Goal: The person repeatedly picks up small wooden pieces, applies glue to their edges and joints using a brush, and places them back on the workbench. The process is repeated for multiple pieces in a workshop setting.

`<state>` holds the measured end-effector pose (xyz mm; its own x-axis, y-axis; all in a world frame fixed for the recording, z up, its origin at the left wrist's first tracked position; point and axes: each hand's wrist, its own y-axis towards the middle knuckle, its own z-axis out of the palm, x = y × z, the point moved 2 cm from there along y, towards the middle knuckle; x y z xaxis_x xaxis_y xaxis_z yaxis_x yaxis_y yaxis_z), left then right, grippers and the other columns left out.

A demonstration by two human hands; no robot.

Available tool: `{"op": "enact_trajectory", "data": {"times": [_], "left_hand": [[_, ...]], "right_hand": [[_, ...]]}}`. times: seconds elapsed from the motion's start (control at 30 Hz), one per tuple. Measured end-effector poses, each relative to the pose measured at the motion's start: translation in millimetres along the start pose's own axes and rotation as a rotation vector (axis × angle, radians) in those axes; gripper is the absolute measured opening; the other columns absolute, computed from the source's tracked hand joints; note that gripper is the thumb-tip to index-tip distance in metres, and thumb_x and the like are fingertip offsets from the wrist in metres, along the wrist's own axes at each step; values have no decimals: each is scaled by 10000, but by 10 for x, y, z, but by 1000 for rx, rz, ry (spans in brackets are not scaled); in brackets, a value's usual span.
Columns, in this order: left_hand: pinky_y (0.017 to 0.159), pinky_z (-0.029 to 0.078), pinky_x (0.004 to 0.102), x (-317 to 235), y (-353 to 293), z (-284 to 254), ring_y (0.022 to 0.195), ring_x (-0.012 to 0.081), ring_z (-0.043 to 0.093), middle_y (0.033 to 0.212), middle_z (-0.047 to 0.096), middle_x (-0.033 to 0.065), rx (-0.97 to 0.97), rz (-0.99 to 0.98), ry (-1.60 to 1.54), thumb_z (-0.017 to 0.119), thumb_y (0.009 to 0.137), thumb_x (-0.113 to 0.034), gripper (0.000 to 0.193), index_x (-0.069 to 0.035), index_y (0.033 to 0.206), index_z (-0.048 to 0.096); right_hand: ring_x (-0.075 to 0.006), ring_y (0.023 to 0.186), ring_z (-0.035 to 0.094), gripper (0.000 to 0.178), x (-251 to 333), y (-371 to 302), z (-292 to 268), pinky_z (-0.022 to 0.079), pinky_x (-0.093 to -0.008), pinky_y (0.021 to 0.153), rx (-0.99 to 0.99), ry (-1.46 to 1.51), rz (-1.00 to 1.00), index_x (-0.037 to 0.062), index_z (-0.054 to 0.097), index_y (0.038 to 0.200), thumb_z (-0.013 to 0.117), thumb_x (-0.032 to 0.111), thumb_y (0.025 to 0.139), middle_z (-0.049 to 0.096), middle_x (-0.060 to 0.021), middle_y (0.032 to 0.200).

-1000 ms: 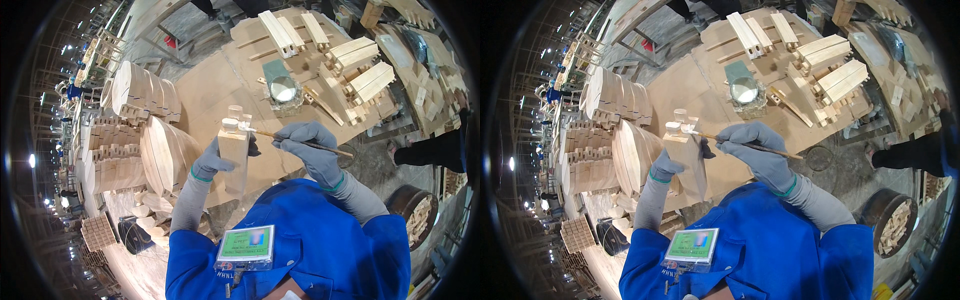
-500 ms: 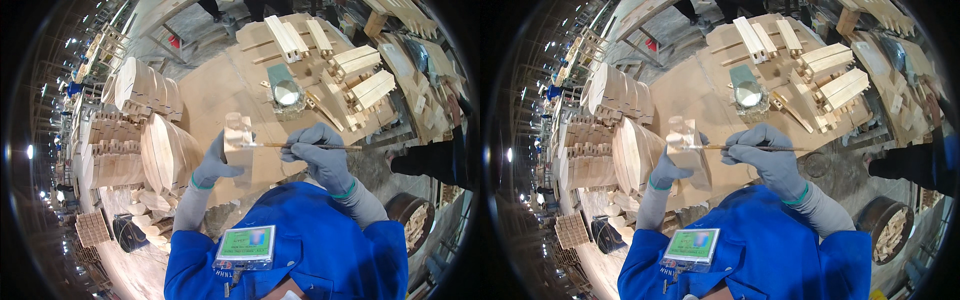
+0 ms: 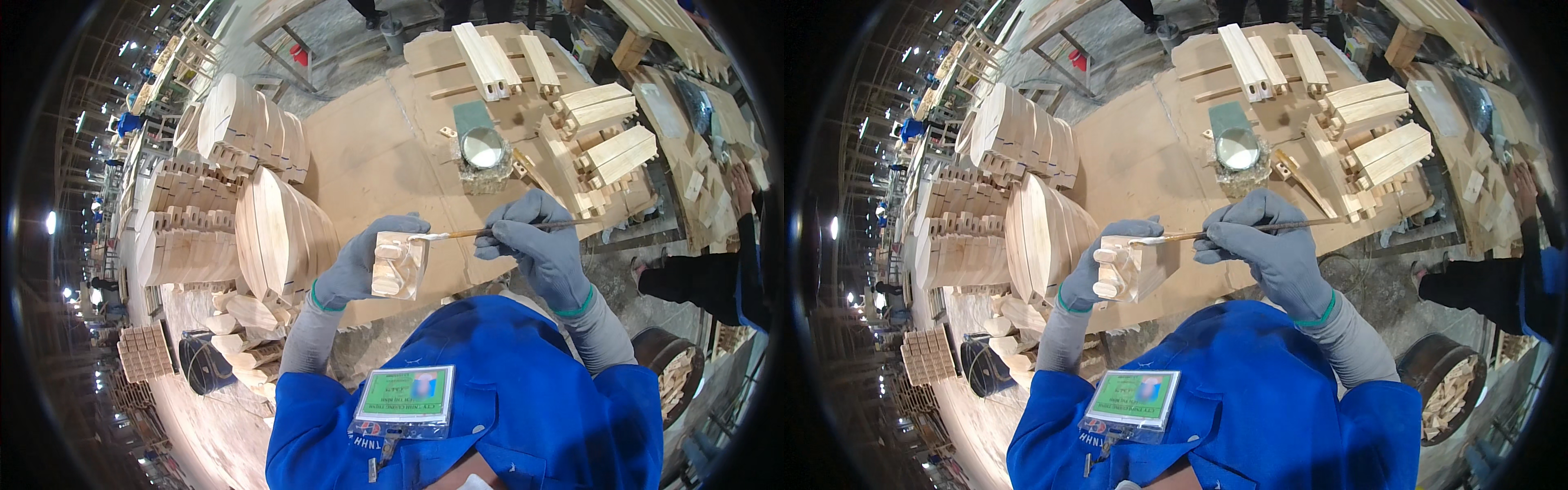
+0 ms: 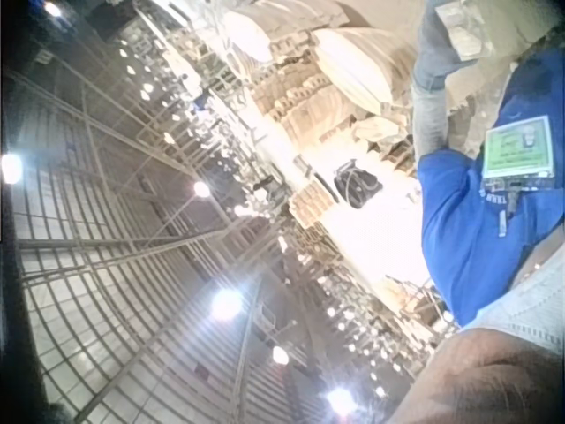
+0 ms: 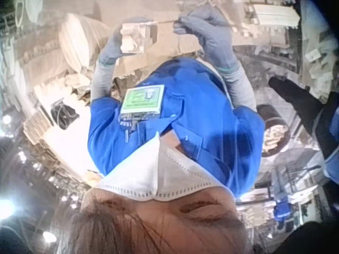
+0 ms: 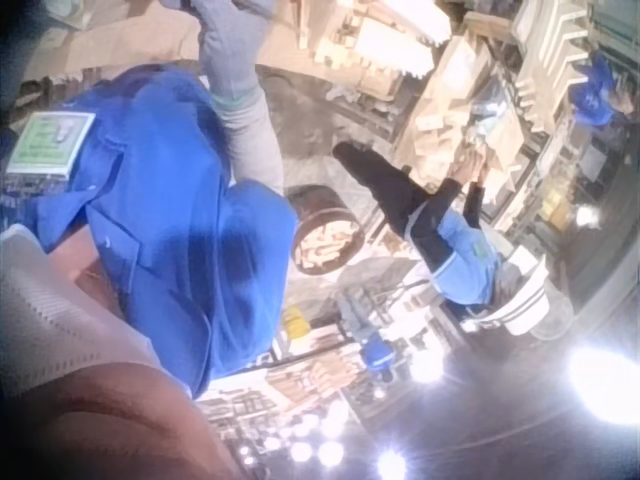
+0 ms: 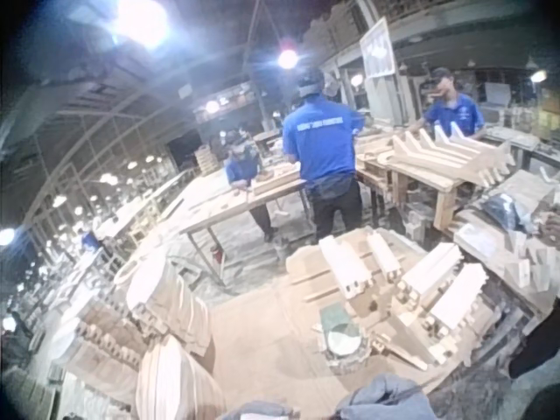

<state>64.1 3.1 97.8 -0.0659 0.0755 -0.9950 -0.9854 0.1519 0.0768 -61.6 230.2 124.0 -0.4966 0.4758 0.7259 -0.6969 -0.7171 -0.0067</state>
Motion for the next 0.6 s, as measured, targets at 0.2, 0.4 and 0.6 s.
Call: {"op": "enact_trajectory", "data": {"times": [0.2, 0.4, 0.6], "left_hand": [[1167, 113, 479, 15, 77, 78, 1265, 228, 443, 1299, 511, 124, 13, 153, 79, 819, 633, -138, 758, -13, 1287, 458], [1168, 74, 503, 55, 68, 87, 1256, 234, 462, 1304, 511, 128, -15, 168, 92, 818, 645, -161, 742, -18, 1279, 461], [1166, 54, 512, 35, 91, 48, 1265, 239, 457, 1316, 508, 132, -10, 174, 76, 806, 666, -163, 739, -16, 1292, 443]], "right_hand": [[-249, 777, 667, 91, -186, -110, 240, 587, -355, 712, 84, -230, -205, -14, 499, 816, 559, -79, 838, 621, -209, 874], [-207, 858, 658, 117, -155, -17, 103, 549, -311, 766, 428, -417, -425, 2, 552, 833, 619, -93, 821, 635, -188, 989], [-193, 879, 647, 163, -176, 17, 90, 536, -313, 787, 368, -354, -336, 7, 556, 824, 631, -132, 786, 644, -171, 979]]}}
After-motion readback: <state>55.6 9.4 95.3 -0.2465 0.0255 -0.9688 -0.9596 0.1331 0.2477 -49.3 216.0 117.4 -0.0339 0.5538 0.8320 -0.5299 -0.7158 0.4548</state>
